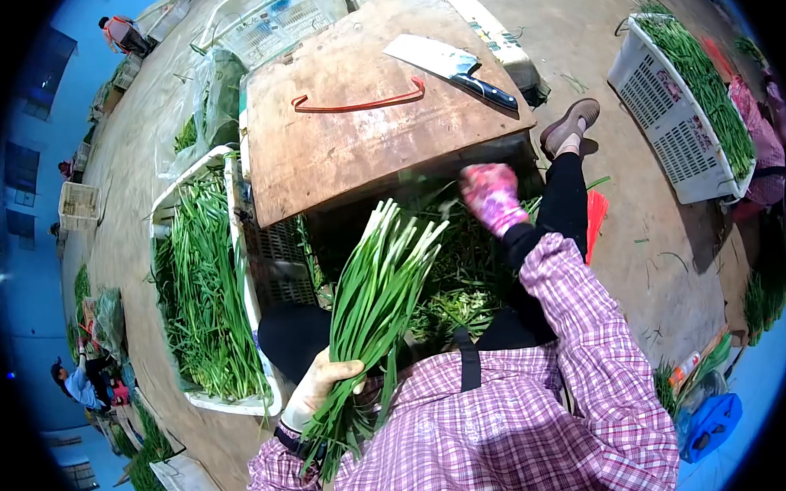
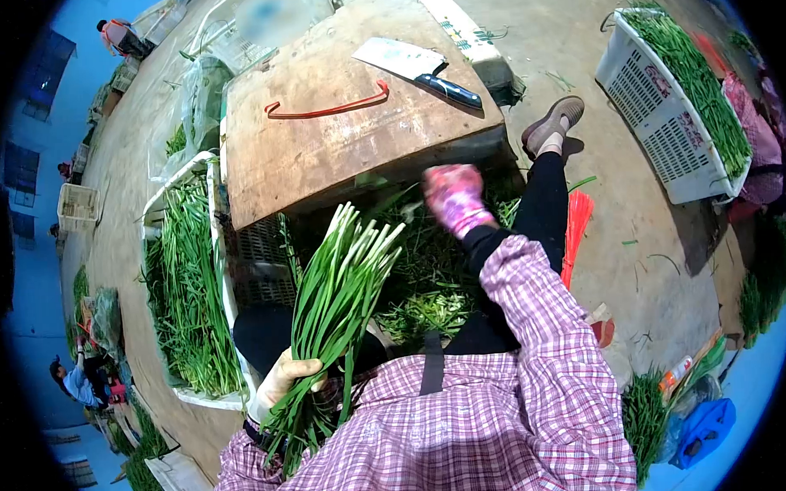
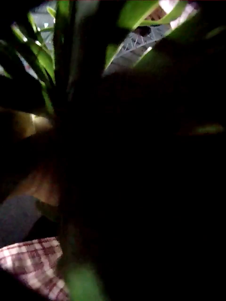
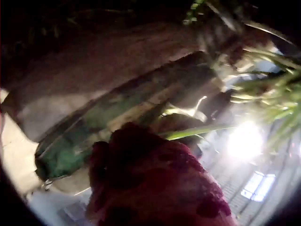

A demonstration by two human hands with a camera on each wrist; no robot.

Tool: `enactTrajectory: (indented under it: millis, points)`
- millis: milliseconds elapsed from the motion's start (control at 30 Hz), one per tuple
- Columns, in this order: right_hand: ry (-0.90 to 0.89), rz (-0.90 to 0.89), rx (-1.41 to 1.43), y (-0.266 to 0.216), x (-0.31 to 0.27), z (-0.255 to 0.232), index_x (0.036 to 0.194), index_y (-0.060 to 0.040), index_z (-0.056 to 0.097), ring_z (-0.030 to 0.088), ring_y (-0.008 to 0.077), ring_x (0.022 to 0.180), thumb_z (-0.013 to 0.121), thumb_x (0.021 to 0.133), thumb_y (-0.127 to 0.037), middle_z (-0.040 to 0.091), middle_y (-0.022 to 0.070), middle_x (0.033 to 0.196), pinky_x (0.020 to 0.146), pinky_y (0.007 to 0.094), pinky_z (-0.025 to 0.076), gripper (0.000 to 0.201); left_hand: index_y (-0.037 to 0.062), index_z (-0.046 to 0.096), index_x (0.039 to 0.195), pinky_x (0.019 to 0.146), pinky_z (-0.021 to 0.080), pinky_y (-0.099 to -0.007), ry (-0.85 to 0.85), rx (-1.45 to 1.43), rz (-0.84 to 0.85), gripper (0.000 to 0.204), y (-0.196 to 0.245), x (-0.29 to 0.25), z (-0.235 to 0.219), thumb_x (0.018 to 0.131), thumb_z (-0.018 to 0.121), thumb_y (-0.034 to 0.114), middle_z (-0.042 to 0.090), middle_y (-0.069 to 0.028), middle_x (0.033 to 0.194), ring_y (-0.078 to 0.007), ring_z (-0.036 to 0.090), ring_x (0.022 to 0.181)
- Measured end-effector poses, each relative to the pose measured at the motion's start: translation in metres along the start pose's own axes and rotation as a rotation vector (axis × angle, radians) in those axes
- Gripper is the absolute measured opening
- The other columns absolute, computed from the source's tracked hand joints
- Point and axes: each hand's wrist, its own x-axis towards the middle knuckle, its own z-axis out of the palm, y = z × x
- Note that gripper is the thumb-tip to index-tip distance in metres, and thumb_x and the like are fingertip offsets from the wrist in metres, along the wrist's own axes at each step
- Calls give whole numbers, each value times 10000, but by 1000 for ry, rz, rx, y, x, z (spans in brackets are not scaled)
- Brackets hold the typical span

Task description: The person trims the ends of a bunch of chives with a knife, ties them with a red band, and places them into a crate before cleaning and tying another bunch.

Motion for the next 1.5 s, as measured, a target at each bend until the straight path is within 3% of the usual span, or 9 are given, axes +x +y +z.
enactTrajectory:
  millis: [133,267,333,467,700,867,933,1133,1500]
  points:
    - [-637,206,90,19,-12,-60,928,-24,697,707,254,775,664,868,-508,730,137,890,657,403,543,489,-10,591,1187,619,472,-222,57,-13,19,412,-1,-7,0,825,731,127,636,-29,918,-81,556,691]
    - [-1053,481,1977,-26,-101,-13,1462,-74,434,488,266,1315,666,917,-449,456,107,1493,1058,449,417,702,-14,589,1180,630,482,-221,118,-24,65,411,5,-6,18,821,737,123,645,-35,910,-94,575,695]
    - [-1065,253,2743,-72,-118,-8,1437,-103,436,518,175,1250,593,903,-528,524,30,1414,1071,342,406,699,-29,550,1267,638,495,-228,148,9,102,483,4,-2,31,822,717,61,662,-63,964,-104,602,737]
    - [-645,494,2692,-89,-111,-5,1474,-89,384,450,234,1348,572,882,-600,464,69,1479,1154,401,336,804,131,250,1557,912,519,-297,307,847,339,864,-28,21,32,822,696,39,643,-133,1267,-215,676,1028]
    - [-534,445,2729,-85,-72,-82,1523,-94,318,459,372,1331,658,882,-490,374,159,1538,1044,546,452,826,164,163,1575,714,573,-416,472,1732,295,1021,-9,18,81,717,697,20,562,-160,1369,-339,694,871]
    - [-334,333,2568,-48,-46,-103,1416,-16,450,682,264,933,705,894,-221,686,132,1043,853,400,566,616,169,264,1550,630,566,-383,446,1858,490,1012,16,30,102,651,689,-13,546,-146,1398,-297,690,763]
    - [-206,684,2442,-44,-34,-144,1365,4,482,699,298,913,666,879,-107,686,138,972,838,430,577,531,171,324,1530,608,560,-371,487,1863,670,978,24,42,105,640,681,-20,546,-143,1401,-277,680,722]
    - [-167,477,2536,10,-20,-120,1424,-10,447,673,278,959,631,931,-149,581,171,1353,871,399,559,544,153,475,1437,579,526,-333,431,1964,1081,764,48,90,106,704,621,-8,554,-125,1404,-214,620,650]
    - [-145,679,2243,38,-29,-113,1236,-1,606,698,238,890,646,944,-211,705,126,1093,807,381,585,363,74,498,1391,729,509,-337,320,1879,1288,696,33,136,94,708,609,2,534,-134,1408,-228,628,879]
